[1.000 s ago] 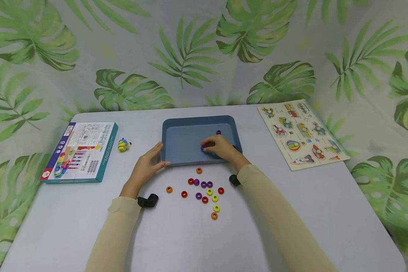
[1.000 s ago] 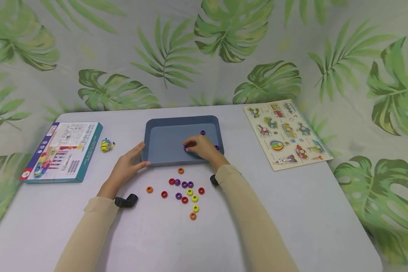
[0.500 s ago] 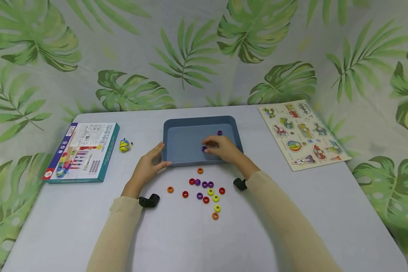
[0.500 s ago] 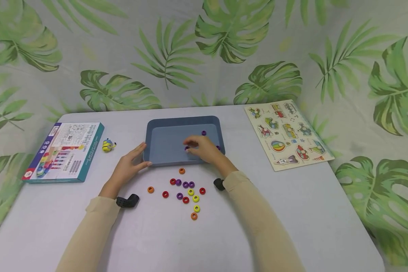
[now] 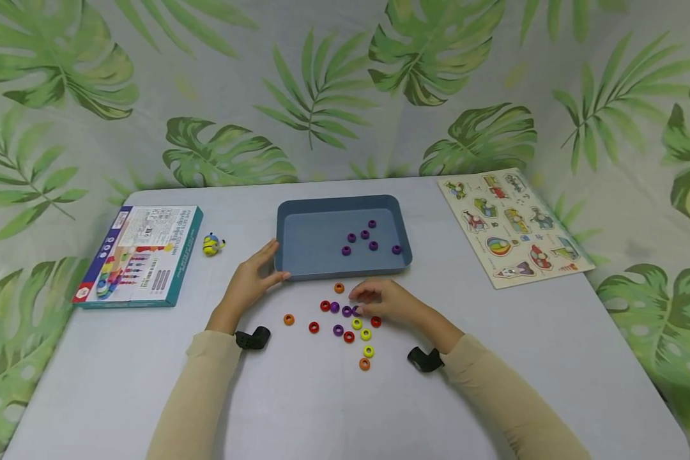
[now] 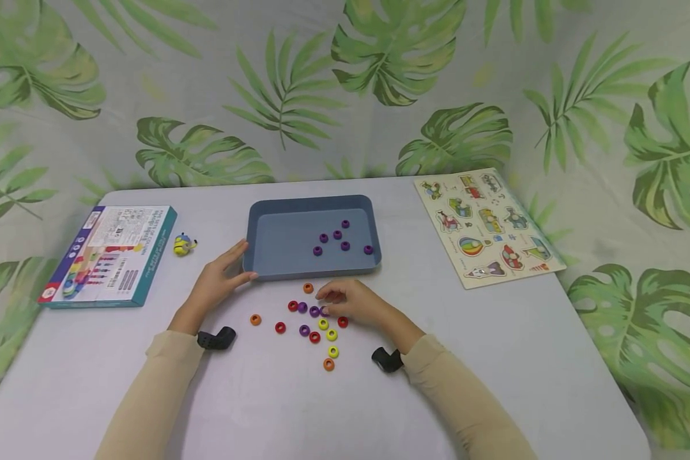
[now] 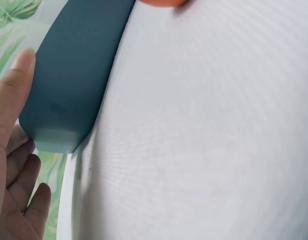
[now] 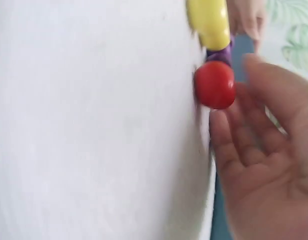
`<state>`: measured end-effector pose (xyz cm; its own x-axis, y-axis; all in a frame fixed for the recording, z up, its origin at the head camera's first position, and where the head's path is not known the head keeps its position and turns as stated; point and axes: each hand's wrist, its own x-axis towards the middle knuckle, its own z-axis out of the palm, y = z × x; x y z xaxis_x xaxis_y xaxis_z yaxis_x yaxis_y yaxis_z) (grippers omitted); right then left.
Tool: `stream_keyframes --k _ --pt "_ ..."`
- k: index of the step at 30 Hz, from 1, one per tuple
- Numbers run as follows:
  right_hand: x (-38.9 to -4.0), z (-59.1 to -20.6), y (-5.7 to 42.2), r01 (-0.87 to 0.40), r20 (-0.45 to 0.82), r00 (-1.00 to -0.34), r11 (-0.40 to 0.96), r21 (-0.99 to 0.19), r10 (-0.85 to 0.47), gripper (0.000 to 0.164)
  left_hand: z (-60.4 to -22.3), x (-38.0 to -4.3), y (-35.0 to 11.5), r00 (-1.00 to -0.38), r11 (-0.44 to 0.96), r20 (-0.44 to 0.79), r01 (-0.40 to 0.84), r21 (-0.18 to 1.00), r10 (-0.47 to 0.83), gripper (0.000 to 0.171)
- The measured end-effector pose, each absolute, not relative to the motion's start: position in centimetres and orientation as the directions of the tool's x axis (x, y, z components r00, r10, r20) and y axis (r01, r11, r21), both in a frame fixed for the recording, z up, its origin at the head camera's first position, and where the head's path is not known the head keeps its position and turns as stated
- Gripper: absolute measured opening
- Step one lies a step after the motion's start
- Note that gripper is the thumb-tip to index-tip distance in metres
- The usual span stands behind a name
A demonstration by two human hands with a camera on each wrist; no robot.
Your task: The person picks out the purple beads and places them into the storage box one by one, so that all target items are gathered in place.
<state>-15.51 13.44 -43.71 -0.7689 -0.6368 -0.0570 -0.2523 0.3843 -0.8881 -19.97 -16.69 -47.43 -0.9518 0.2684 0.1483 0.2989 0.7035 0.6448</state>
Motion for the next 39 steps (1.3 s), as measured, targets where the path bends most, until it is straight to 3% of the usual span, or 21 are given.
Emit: stream_keyframes --k 5,15,26,32,39 --pt "-15.2 -44.1 13.5 -0.237 -0.106 -0.769 0.436 -0.868 -0.63 0.021 -47.5 -20.0 -16.7 -0.95 0.703 0.156 0.307 0.642 0.272 0.078" --pt "-15.4 -44.6 13.7 -0.301 -0.039 -0.772 0.418 -0.857 -0.635 0.019 -47.6 -20.0 -16.6 -0.947 0.697 0.159 0.313 0.645 0.278 0.078" --pt "-20.3 -41.5 14.4 -0.258 0.091 -0.89 0.33 -0.908 -0.448 0.023 -47.6 -20.0 -16.8 -0.95 0.693 0.153 0.303 0.654 0.27 0.078" --pt "-23.5 -43.5 14.4 -0.215 0.02 -0.911 0.431 -0.876 -0.412 0.026 -47.7 -19.9 -16.7 -0.95 0.683 0.154 0.303 0.664 0.272 0.077" --pt "-25.8 -45.8 14.2 -0.178 -0.079 -0.917 0.58 -0.795 -0.39 0.018 -47.7 -19.9 -16.6 -0.95 0.688 0.168 0.306 0.658 0.263 0.077"
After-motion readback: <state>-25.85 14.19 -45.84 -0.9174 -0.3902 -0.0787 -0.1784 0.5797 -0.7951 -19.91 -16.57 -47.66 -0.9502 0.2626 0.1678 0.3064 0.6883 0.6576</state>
